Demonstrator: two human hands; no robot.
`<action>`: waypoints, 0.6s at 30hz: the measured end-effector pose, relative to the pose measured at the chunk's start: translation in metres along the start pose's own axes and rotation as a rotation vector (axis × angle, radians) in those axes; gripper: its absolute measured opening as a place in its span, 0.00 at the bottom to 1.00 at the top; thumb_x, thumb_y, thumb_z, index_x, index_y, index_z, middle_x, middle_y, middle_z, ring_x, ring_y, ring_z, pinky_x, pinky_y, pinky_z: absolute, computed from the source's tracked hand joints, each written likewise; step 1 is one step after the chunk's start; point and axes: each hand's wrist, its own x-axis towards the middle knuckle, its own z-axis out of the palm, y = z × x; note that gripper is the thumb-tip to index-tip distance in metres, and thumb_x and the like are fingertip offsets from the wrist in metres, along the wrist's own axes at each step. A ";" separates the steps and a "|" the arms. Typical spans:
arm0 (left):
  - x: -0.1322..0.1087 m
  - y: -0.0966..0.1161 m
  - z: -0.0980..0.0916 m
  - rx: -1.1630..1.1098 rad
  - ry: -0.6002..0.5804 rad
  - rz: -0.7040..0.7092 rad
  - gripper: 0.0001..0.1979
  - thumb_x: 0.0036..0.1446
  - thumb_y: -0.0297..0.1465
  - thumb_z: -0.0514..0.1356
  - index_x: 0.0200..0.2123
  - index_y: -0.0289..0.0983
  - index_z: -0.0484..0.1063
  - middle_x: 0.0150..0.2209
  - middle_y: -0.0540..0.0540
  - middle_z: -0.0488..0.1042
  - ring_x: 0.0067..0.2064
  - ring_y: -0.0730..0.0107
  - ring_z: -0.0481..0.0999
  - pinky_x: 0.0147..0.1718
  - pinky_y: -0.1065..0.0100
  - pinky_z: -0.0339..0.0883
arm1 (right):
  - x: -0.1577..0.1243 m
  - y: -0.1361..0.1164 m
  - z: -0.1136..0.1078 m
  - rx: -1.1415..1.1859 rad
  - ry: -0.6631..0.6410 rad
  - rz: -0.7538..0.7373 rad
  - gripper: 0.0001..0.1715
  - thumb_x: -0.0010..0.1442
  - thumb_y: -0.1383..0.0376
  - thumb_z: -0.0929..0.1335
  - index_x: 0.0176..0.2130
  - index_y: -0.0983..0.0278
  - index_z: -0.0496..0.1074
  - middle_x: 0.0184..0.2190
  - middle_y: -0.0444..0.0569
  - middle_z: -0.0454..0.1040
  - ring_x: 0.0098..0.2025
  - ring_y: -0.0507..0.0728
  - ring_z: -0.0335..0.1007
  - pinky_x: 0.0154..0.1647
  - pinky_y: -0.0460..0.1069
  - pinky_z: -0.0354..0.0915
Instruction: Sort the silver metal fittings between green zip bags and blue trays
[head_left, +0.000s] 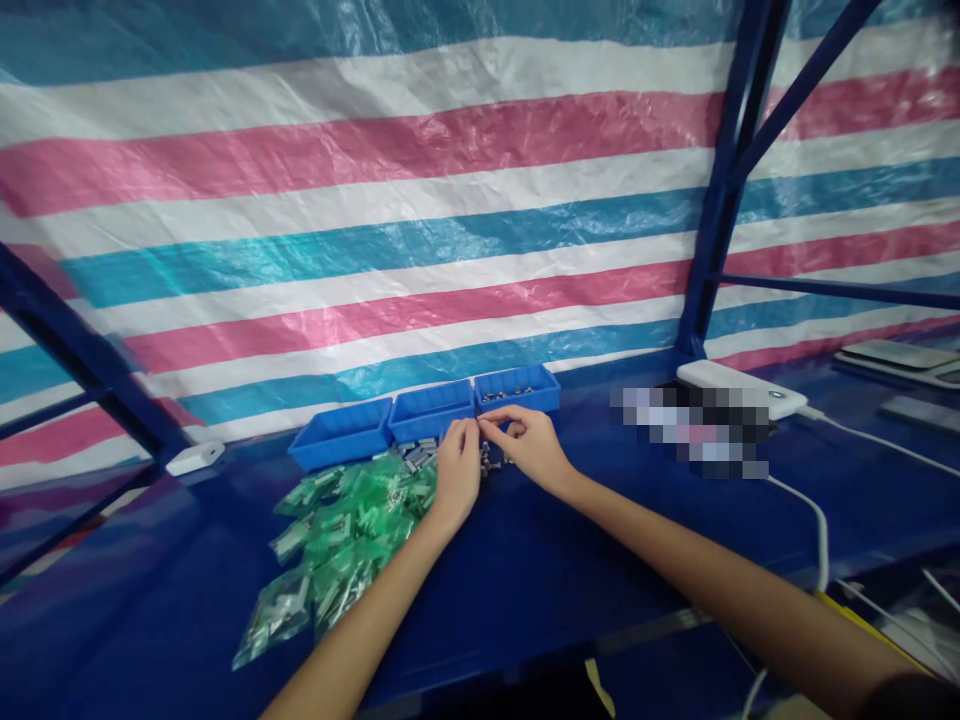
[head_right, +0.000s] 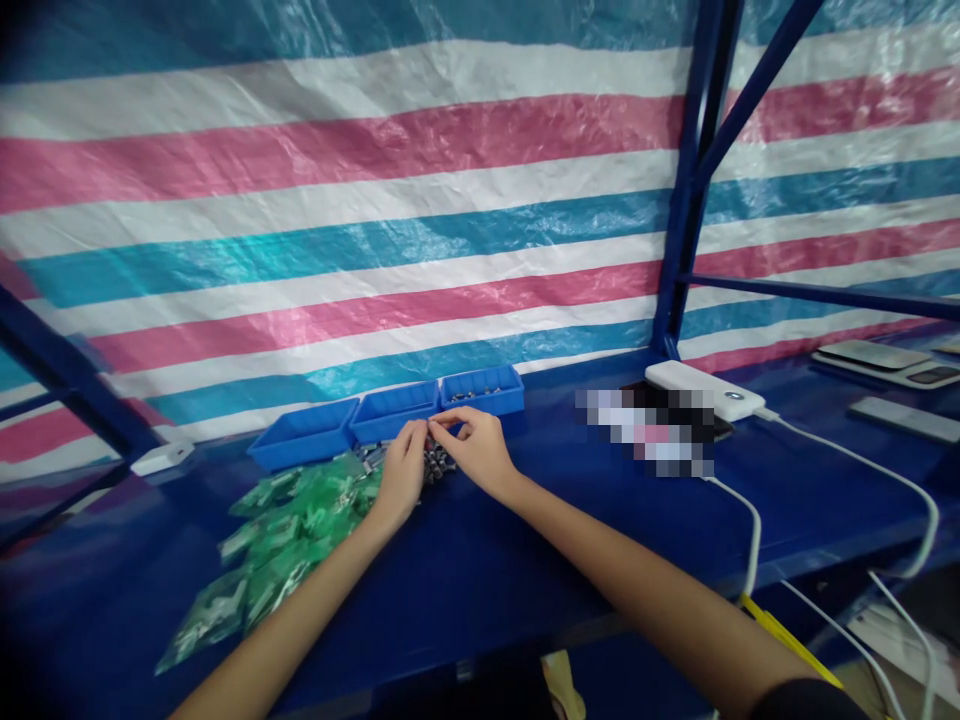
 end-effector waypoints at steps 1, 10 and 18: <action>-0.001 0.001 0.001 0.001 -0.007 -0.008 0.15 0.58 0.38 0.47 0.24 0.37 0.63 0.27 0.49 0.66 0.32 0.69 0.65 0.34 0.70 0.58 | 0.001 0.002 -0.001 0.004 0.010 0.007 0.13 0.53 0.60 0.67 0.35 0.65 0.76 0.29 0.47 0.77 0.18 0.48 0.63 0.18 0.43 0.58; -0.003 0.003 0.003 -0.007 -0.084 -0.052 0.14 0.58 0.35 0.47 0.31 0.38 0.70 0.31 0.48 0.70 0.35 0.68 0.68 0.37 0.70 0.60 | 0.016 0.025 -0.014 -0.046 0.108 0.091 0.14 0.51 0.60 0.67 0.35 0.66 0.76 0.29 0.50 0.78 0.23 0.52 0.71 0.25 0.45 0.67; -0.002 -0.001 0.003 -0.035 -0.029 -0.124 0.11 0.54 0.35 0.49 0.31 0.38 0.69 0.27 0.50 0.68 0.29 0.70 0.66 0.29 0.72 0.59 | 0.022 0.037 -0.023 -0.005 0.078 0.156 0.14 0.46 0.64 0.69 0.34 0.69 0.76 0.26 0.51 0.77 0.27 0.55 0.74 0.23 0.46 0.70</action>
